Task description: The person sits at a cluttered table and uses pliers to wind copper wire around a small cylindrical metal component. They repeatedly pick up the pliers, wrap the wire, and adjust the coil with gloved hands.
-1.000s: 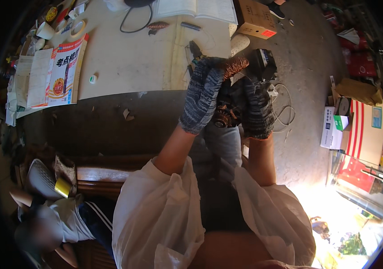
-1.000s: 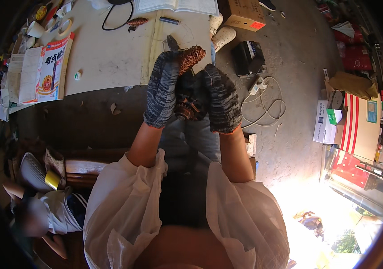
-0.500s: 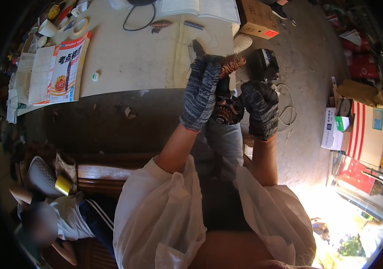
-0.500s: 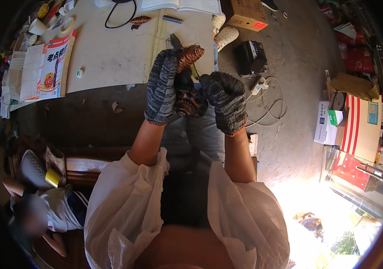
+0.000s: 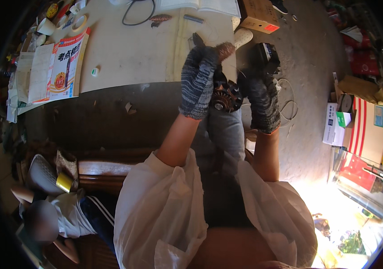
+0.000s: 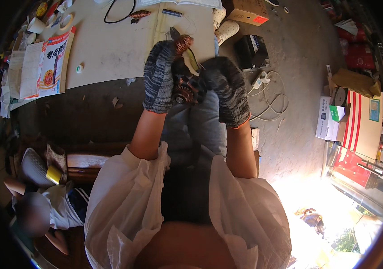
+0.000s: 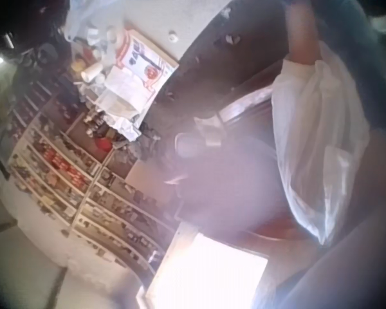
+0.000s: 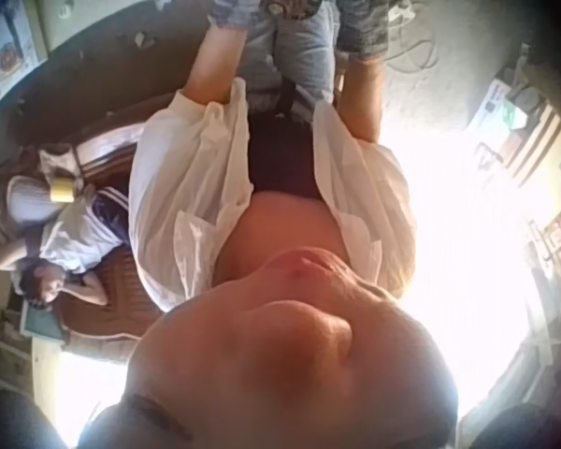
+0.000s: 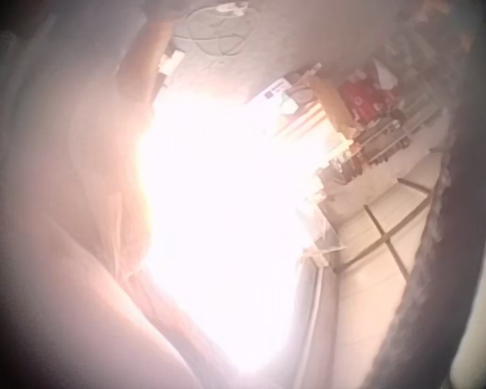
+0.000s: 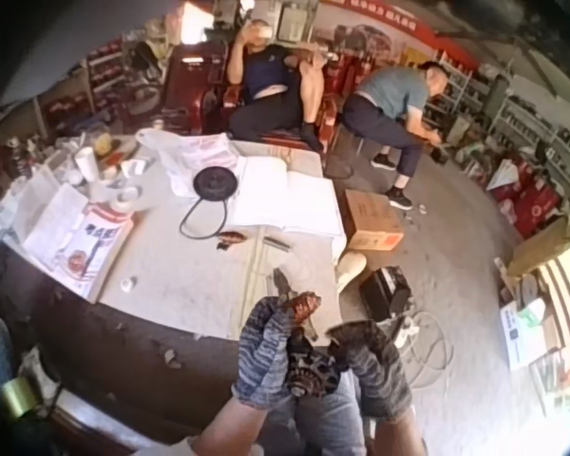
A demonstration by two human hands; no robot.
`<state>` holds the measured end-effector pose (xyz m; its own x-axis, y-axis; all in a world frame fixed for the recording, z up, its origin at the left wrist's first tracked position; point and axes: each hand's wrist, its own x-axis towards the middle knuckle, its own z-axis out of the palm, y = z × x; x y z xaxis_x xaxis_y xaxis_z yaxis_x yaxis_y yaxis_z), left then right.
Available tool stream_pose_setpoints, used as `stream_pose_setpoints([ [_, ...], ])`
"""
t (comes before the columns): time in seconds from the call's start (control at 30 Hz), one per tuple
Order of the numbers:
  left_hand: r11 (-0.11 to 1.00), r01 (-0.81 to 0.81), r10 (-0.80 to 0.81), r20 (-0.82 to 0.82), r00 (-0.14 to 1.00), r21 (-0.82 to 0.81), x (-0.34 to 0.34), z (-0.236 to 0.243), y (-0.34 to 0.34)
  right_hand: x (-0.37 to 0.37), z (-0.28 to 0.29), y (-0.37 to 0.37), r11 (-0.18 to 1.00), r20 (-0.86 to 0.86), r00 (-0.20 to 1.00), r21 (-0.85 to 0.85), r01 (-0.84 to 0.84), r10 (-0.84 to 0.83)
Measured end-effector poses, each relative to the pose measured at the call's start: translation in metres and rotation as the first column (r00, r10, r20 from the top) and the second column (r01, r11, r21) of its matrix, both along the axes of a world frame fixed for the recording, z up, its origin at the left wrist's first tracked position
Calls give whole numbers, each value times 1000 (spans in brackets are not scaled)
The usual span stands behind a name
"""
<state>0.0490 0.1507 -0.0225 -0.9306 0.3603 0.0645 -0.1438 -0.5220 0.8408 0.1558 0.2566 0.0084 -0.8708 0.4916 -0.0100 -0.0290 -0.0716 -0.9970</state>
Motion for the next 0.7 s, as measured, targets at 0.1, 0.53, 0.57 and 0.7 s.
stream_pose_setpoints([
  [0.1,994,-110,112,76,991,-27,-9,-3,0,-2,-12,-7,954,-192,976,-298,42,-103],
  [0.53,937,-340,348,233,908,-75,-32,-36,-16,-24,-72,-58,957,-38,999,287,44,-35],
  [0.57,947,-322,320,180,930,-22,-35,-39,-21,-23,-75,-56,954,-41,999,297,28,-16],
  [0.7,953,-257,174,403,899,161,-66,-30,-41,-16,-65,-35,985,-3,985,-1,-170,170],
])
